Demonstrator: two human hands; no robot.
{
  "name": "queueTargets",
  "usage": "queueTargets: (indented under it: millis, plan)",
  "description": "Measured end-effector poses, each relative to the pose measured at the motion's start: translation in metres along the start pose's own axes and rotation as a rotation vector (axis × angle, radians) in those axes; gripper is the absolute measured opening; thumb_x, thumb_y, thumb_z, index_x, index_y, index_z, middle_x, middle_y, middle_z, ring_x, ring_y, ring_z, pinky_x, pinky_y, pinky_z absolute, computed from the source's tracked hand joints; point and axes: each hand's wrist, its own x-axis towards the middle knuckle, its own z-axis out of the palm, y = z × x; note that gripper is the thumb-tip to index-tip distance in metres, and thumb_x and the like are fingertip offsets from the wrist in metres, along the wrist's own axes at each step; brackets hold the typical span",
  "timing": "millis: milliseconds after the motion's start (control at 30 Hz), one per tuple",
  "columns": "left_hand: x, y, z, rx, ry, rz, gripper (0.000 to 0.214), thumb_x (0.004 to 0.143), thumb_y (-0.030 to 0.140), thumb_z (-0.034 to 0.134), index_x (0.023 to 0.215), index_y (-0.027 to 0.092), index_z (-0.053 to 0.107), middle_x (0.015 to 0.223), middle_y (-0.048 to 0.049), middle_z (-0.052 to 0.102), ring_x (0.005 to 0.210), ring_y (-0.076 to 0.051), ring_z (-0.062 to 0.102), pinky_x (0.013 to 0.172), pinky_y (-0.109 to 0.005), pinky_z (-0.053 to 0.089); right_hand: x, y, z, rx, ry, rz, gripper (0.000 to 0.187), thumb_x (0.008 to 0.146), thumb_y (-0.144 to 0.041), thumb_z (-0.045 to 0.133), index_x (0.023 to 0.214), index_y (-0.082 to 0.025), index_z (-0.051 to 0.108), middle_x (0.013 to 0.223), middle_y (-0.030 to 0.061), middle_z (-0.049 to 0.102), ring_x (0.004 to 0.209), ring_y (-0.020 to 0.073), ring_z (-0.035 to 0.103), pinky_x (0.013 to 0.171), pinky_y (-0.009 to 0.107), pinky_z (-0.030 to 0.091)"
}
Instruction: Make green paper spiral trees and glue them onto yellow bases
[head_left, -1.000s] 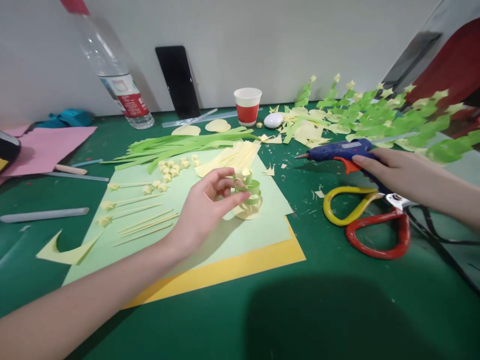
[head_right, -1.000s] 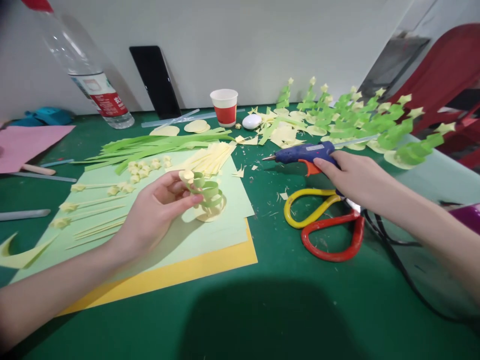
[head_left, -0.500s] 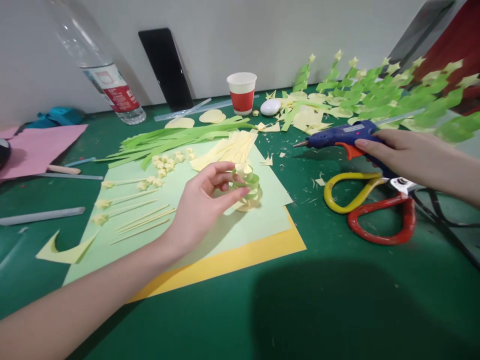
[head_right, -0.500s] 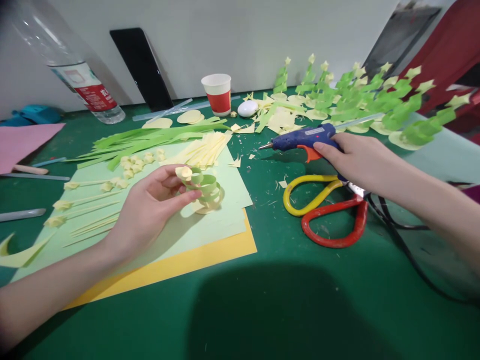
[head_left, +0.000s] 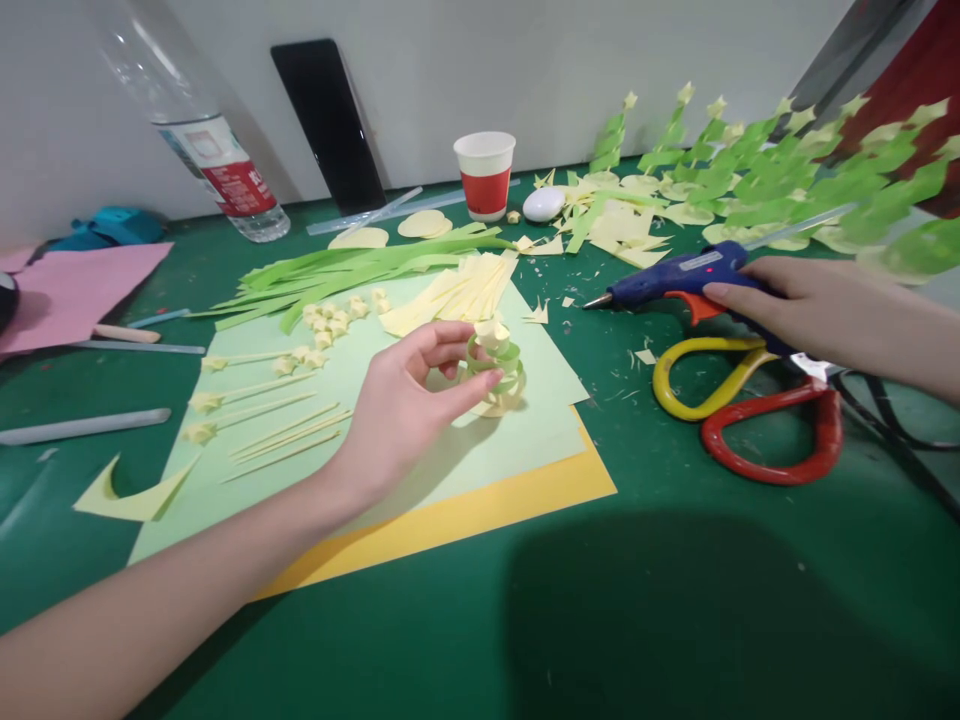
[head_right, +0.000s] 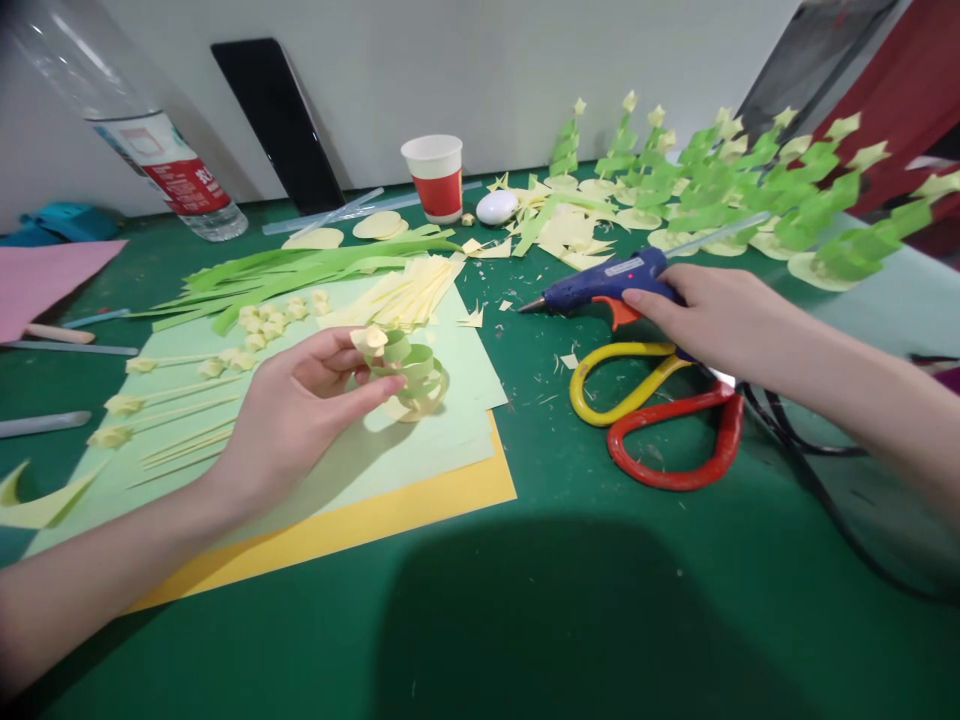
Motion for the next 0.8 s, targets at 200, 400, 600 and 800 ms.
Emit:
queueTargets:
  millis: [200, 400, 600, 800]
  plan:
    - [-0.001, -0.001, 0.001, 0.001, 0.017, 0.029, 0.024, 0.066, 0.021, 0.071, 0.086, 0.02, 0.059, 0.086, -0.0008, 0.065, 0.085, -0.019, 0.06, 0.073, -0.032, 0.047, -0.023, -0.01, -0.005, -0.007, 0.3, -0.217, 0.027, 0.084, -0.033, 0.051, 0.095, -0.01, 0.06, 0.1, 0.018, 0.055, 0.096, 0.0303, 0.051, 0.07, 0.038, 0.04]
    - [0.0, -0.002, 0.001, -0.037, -0.014, 0.047, 0.027, 0.067, 0.018, 0.068, 0.091, 0.022, 0.057, 0.079, 0.0016, 0.065, 0.078, -0.018, 0.061, 0.071, -0.032, 0.047, -0.056, -0.053, -0.006, 0.538, 0.317, -0.785, 0.012, 0.079, -0.028, 0.056, 0.074, -0.021, 0.064, 0.08, 0.003, 0.061, 0.069, 0.0152, 0.055, 0.061, 0.029, 0.042]
    - [0.001, -0.001, 0.001, -0.062, -0.054, 0.082, 0.03, 0.07, 0.018, 0.066, 0.097, 0.022, 0.053, 0.074, 0.0035, 0.064, 0.075, -0.015, 0.061, 0.068, -0.028, 0.046, -0.055, -0.087, 0.008, 0.742, 0.097, -0.813, 0.021, 0.071, -0.028, 0.066, 0.088, -0.017, 0.065, 0.078, 0.0019, 0.058, 0.064, 0.0126, 0.048, 0.056, 0.027, 0.04]
    - [0.002, -0.001, 0.0, -0.064, -0.059, 0.092, 0.031, 0.069, 0.016, 0.066, 0.096, 0.021, 0.052, 0.072, 0.0037, 0.064, 0.07, -0.013, 0.059, 0.066, -0.027, 0.045, -0.052, -0.09, 0.006, 0.826, 0.104, -0.858, 0.014, 0.073, -0.024, 0.062, 0.086, -0.018, 0.065, 0.083, 0.0026, 0.054, 0.068, 0.0121, 0.045, 0.061, 0.027, 0.041]
